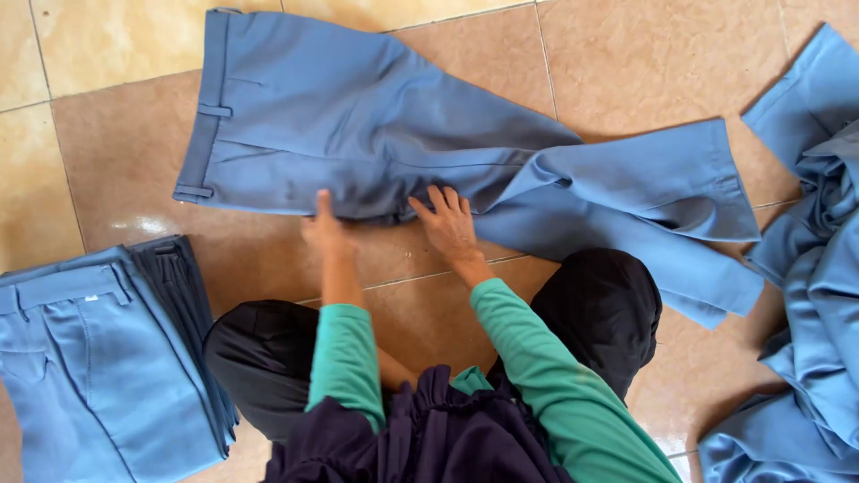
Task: Folding blue trousers into neat rectangles and stacking them on the floor.
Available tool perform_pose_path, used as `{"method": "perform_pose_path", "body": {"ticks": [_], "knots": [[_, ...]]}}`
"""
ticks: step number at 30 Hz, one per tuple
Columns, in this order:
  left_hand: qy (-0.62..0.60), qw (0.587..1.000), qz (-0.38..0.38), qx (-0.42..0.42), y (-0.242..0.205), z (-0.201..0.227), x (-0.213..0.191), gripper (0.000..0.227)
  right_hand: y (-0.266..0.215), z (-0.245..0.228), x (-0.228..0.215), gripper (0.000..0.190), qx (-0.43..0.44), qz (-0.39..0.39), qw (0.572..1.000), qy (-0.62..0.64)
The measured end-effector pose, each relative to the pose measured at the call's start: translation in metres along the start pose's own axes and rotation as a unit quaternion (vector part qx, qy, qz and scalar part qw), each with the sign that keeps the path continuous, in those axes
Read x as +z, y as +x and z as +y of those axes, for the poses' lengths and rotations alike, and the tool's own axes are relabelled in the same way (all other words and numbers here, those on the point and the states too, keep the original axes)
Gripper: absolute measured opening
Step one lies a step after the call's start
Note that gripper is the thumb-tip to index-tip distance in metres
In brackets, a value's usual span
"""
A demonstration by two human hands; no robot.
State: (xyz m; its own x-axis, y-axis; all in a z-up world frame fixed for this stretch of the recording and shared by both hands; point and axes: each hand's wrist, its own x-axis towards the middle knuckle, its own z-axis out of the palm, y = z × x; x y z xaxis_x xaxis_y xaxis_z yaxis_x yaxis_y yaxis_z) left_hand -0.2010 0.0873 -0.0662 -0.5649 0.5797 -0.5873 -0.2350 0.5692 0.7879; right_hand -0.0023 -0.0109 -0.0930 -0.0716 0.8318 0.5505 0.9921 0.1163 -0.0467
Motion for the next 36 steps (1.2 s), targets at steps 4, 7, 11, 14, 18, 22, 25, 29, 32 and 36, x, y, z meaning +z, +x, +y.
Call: {"method": "perform_pose_path", "body": {"ticks": [4, 7, 11, 14, 18, 22, 25, 29, 32, 36], "knots": [[-0.115, 0.977, -0.116, -0.139, 0.004, -0.068, 0.049, 0.079, 0.008, -0.006, -0.004, 0.028, 0.005, -0.002, 1.000, 0.005], [-0.018, 0.998, -0.024, -0.048, 0.056, -0.057, 0.063, 0.063, 0.018, 0.004, -0.023, 0.037, 0.000, -0.016, 1.000, -0.023], [-0.032, 0.997, -0.049, 0.052, 0.094, 0.046, 0.009, 0.062, 0.018, 0.031, -0.038, 0.055, -0.007, -0.044, 0.999, -0.029], [-0.066, 0.995, 0.017, 0.072, 0.141, 0.079, -0.035, 0.066, 0.022, 0.032, -0.056, 0.046, -0.030, -0.045, 0.998, -0.026], [-0.175, 0.977, 0.117, -0.026, 0.153, 0.069, -0.083, 0.078, 0.019, 0.018, -0.067, 0.070, -0.045, -0.124, 0.991, -0.013], [-0.100, 0.990, 0.101, -0.008, 0.174, 0.026, -0.101, 0.088, 0.045, 0.038, -0.123, 0.055, 0.024, -0.317, 0.945, 0.075], [-0.107, 0.993, 0.043, -0.011, 0.156, 0.014, -0.089, 0.092, 0.059, 0.105, -0.139, 0.028, 0.176, -0.122, 0.915, 0.342], [-0.016, 1.000, 0.002, -0.012, 0.095, 0.029, -0.072, 0.065, 0.054, 0.201, -0.115, 0.042, 0.265, -0.093, 0.957, 0.067], [0.028, 0.998, -0.050, -0.007, 0.052, 0.030, -0.056, 0.035, 0.072, 0.211, -0.096, 0.064, 0.201, -0.164, 0.966, -0.003], [0.094, 0.988, -0.117, 0.021, 0.019, 0.014, -0.037, 0.047, 0.092, 0.183, -0.065, 0.066, 0.005, -0.168, 0.982, -0.091]]}}
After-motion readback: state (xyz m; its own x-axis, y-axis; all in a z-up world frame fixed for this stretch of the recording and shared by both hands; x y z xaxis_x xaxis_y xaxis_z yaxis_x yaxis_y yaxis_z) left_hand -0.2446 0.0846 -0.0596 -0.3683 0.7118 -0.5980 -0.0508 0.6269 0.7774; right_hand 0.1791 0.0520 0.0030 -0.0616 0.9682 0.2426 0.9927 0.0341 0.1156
